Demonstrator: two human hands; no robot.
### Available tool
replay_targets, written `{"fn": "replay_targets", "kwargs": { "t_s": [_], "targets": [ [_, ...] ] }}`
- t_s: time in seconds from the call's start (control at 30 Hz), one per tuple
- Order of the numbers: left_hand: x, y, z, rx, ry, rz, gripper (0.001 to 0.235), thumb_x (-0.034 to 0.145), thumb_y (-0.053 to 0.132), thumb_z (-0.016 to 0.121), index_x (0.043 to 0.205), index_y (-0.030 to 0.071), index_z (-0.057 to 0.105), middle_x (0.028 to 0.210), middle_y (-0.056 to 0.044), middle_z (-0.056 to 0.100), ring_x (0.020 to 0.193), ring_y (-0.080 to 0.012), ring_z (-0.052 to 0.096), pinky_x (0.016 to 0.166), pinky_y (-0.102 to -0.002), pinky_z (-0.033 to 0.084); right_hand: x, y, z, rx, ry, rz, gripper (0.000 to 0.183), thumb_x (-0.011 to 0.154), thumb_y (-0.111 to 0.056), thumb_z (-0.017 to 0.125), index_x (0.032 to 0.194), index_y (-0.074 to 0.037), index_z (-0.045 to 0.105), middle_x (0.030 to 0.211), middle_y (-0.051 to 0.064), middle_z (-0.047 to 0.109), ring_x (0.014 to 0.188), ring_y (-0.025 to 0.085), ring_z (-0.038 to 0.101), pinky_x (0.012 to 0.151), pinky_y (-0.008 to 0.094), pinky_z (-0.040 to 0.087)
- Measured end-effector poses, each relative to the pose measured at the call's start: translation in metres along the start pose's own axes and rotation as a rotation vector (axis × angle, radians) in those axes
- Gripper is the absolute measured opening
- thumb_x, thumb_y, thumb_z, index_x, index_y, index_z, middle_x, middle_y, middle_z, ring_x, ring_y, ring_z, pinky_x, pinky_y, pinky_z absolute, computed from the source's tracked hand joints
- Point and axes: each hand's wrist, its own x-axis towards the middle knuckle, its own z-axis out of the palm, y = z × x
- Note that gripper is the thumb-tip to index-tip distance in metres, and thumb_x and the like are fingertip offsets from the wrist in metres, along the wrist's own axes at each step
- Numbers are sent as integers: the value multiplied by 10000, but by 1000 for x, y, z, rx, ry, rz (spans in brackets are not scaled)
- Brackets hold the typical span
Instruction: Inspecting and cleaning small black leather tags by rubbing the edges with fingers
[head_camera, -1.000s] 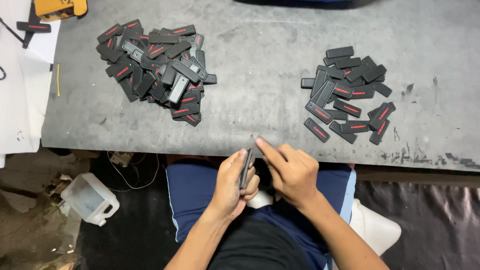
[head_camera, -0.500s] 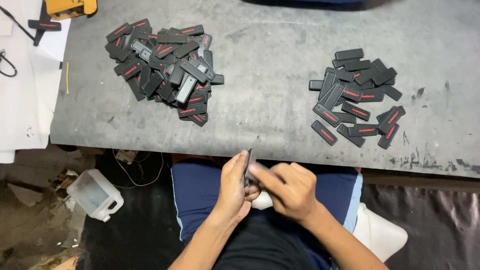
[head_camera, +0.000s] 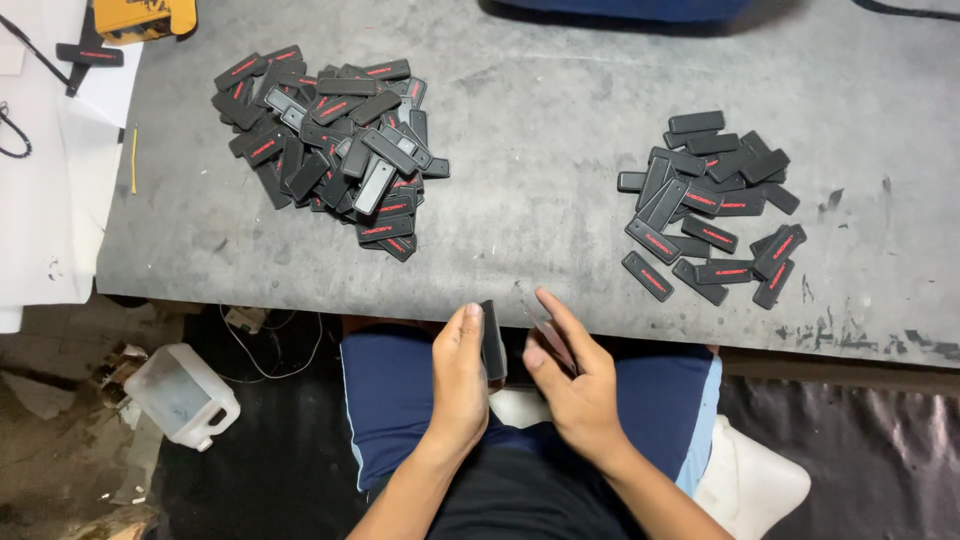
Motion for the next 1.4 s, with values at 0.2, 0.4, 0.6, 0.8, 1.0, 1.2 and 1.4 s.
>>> {"fn": "replay_targets", "kwargs": {
  "t_s": [0.2,0.4,0.6,0.8,1.0,1.2,1.4],
  "targets": [
    [4,-3,-6,73,33,41,402,1079,389,480,748,161,479,701,80,425,671,-40,364,581,-256,341,2,-13,26,135,81,93,674,903,-95,703,1529,-17,465,792,34,623,736,83,492,776,237,445],
    [12,1,-21,-282,-329,-201,541,998,446,565,1252,-24,657,841,-26,579,712,-69,465,517,-210,328,18,-19,30,225,152,304,664,849,-115,693,1486,-64,515,1396,149,668,1275,212,647,1084,308,497],
    [36,-8,-44,-299,-288,-188,453,909,288,745,1207,-46,672,807,-19,598,651,-68,474,495,-178,359,31,-8,34,402,85,511,688,835,-105,716,1505,-92,562,996,35,669,517,73,403,458,229,341],
    [56,1,-59,-167,-193,-65,391,932,318,711,1125,-20,741,872,-28,694,666,-47,504,498,-209,363,39,2,49,433,45,468,709,824,-127,760,1500,-76,555,772,-9,567,524,61,384,463,202,323],
    [89,25,-79,-378,100,-68,301,1060,320,536,1192,53,577,975,-6,484,745,-70,445,538,-167,332,106,-17,83,270,103,314,672,790,-147,828,1428,-59,638,1126,103,735,948,115,595,869,302,535],
    [96,11,-73,-364,168,-106,252,1079,259,472,1131,41,586,947,-42,439,702,-117,426,520,-208,294,200,14,135,57,164,143,528,876,-195,759,1377,-68,651,1063,150,764,969,181,710,904,355,581],
    [92,-3,-65,-320,174,-174,251,1084,253,489,957,59,586,836,-31,429,660,-130,424,507,-219,290,141,32,85,-151,173,144,557,855,-133,763,1404,-133,668,1007,170,763,977,207,696,906,385,566]
  ]
}}
